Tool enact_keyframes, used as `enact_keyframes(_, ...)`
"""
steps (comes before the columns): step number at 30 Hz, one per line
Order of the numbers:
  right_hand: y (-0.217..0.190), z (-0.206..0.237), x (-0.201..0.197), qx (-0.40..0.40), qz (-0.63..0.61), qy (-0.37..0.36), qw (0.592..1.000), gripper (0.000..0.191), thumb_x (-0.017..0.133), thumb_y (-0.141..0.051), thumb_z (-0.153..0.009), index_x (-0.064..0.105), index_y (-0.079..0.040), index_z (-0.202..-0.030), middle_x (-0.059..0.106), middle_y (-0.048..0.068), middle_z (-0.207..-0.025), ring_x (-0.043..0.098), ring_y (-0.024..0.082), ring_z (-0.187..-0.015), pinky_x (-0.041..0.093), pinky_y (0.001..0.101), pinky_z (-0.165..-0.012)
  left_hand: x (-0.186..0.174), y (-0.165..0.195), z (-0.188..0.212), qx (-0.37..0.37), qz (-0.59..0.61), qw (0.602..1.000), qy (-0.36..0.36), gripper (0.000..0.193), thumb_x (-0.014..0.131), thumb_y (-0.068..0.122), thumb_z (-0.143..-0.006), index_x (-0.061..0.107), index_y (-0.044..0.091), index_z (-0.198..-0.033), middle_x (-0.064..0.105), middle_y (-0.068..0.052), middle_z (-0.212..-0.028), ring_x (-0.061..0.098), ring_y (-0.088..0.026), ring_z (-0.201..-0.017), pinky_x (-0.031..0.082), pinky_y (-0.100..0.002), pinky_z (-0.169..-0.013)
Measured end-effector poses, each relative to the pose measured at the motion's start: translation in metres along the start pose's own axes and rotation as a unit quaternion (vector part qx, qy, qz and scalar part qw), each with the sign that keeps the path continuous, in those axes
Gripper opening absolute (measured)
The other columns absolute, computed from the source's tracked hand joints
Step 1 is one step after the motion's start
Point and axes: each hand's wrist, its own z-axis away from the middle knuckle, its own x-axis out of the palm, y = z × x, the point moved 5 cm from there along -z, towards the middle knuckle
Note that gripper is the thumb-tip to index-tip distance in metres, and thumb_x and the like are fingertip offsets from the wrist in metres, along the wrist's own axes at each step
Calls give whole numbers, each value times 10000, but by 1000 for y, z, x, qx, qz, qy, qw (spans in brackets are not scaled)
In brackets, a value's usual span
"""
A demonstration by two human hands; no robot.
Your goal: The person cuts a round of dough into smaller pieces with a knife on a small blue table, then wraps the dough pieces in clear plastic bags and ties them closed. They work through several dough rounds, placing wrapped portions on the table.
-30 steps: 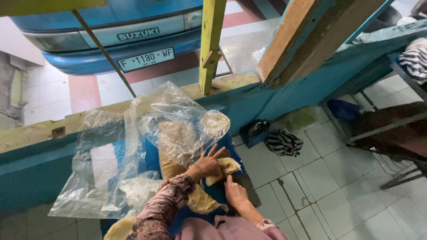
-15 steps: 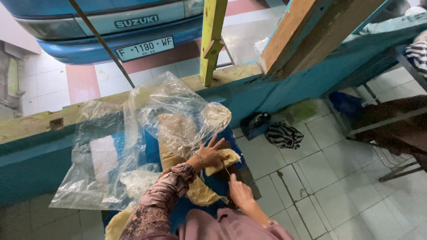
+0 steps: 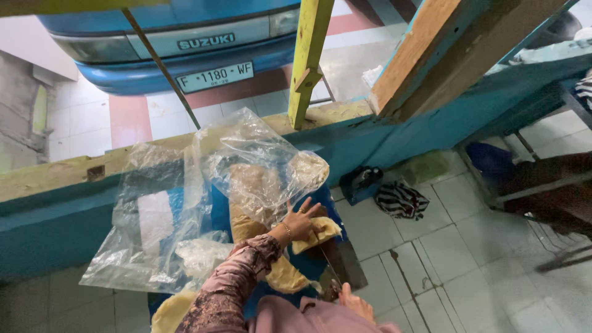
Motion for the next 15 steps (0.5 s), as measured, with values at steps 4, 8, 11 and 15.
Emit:
enact_keyframes(4, 49, 3, 4, 21, -7, -27, 999, 461, 604, -455, -958, 437, -218, -1316, 748, 139, -929, 710, 399, -928, 543, 537, -764, -2, 7, 2, 22, -11, 998, 50, 594, 794, 362, -769, 618, 549, -1305, 205, -44, -1664, 104, -387, -1535, 106, -883, -1043)
enact_keyframes(8, 72, 33, -25, 70, -7, -61, 996, 385, 637, -521, -966, 553, -239, -1214, 769, 101, -932, 723, 351, -950, 544, 498, -789, -7, 10, 20, 30, 31, 989, 140, 541, 785, 232, -747, 695, 399, -1253, 460, -46, -1510, 397, -317, -1404, 300, -685, -1136)
enact_keyframes(11, 45, 26, -91, -15, -91, 254, 963, 324, 701, -465, -865, 676, -234, -1091, 759, 108, -900, 717, 362, -893, 564, 462, -726, -5, 4, 42, -17, 296, 917, 266, 447, 735, 195, -784, 667, 167, -1225, 584, -141, -1329, 561, -356, -1256, 490, -429, -1089)
enact_keyframes(15, -21, -39, -151, -195, -234, 369, 878, 290, 760, -323, -851, 747, -128, -1065, 730, 100, -1051, 710, 331, -937, 557, 417, -792, 26, -3, 56, -290, 421, 825, 241, 610, 836, 320, -761, 558, 10, -1207, 646, -273, -1168, 636, -428, -1084, 513, -444, -931)
